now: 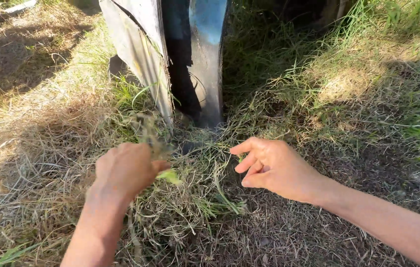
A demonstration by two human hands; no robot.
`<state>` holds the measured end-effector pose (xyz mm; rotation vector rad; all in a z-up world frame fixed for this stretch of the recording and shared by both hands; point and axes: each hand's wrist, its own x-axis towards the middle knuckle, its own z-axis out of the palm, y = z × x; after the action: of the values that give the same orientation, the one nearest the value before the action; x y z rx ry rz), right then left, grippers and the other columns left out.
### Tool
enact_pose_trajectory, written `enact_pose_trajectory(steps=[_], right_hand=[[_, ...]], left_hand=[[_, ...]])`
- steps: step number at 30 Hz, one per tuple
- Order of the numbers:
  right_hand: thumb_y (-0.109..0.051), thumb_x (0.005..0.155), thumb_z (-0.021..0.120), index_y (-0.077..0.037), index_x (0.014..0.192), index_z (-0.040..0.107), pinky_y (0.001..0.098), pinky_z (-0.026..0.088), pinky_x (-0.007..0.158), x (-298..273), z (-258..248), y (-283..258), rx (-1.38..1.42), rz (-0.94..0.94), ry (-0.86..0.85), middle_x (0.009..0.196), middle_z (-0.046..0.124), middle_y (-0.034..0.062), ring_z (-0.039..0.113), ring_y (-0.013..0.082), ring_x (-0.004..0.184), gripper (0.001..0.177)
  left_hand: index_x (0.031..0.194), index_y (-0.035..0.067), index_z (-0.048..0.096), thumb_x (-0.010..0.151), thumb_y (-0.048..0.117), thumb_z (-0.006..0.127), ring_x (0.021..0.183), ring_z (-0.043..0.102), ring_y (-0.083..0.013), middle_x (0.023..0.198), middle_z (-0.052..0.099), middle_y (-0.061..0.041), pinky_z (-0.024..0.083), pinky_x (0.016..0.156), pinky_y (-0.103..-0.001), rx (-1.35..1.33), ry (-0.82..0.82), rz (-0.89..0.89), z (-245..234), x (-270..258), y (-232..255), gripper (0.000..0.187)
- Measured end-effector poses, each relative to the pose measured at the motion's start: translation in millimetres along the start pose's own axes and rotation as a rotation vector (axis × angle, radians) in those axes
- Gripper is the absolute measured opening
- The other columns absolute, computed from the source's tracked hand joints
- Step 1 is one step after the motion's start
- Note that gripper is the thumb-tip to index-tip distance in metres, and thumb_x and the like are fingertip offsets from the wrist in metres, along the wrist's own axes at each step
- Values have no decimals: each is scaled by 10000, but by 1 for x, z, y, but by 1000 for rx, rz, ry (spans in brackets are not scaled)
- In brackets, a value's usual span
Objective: The person is removing weeds and dried grass from the ground by hand.
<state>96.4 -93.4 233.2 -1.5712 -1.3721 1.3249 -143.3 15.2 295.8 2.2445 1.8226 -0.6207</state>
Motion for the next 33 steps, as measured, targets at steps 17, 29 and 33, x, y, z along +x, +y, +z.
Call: enact_pose_trajectory(steps=[17, 29, 33], right_hand=[[-153, 803, 886, -227, 1271, 728, 314, 526, 721, -154, -165, 32, -576, 527, 252, 1031, 585, 31, 565, 179, 811, 499], [-47, 710, 860, -145, 1192, 763, 309, 534, 642, -365, -197, 154, -11, 622, 798, 812, 745, 49, 690, 122, 711, 501], [-141, 843, 781, -83, 1047, 769, 345, 600, 632, -402, -192, 230, 112, 740, 865, 807, 766, 45, 692, 163, 633, 212]], left_hand=[[889, 144, 689, 945, 518, 602, 675, 705, -367, 718, 700, -136, 550, 573, -504, -124, 406, 747, -27, -47, 214, 388], [904, 97, 740, 893, 398, 679, 901, 716, -375, 906, 740, -164, 560, 802, -519, -86, -7, 1444, 25, -93, 450, 307], [932, 87, 754, 881, 332, 708, 933, 725, -368, 955, 744, -178, 577, 829, -497, -2, -50, 1549, 41, -120, 484, 255]])
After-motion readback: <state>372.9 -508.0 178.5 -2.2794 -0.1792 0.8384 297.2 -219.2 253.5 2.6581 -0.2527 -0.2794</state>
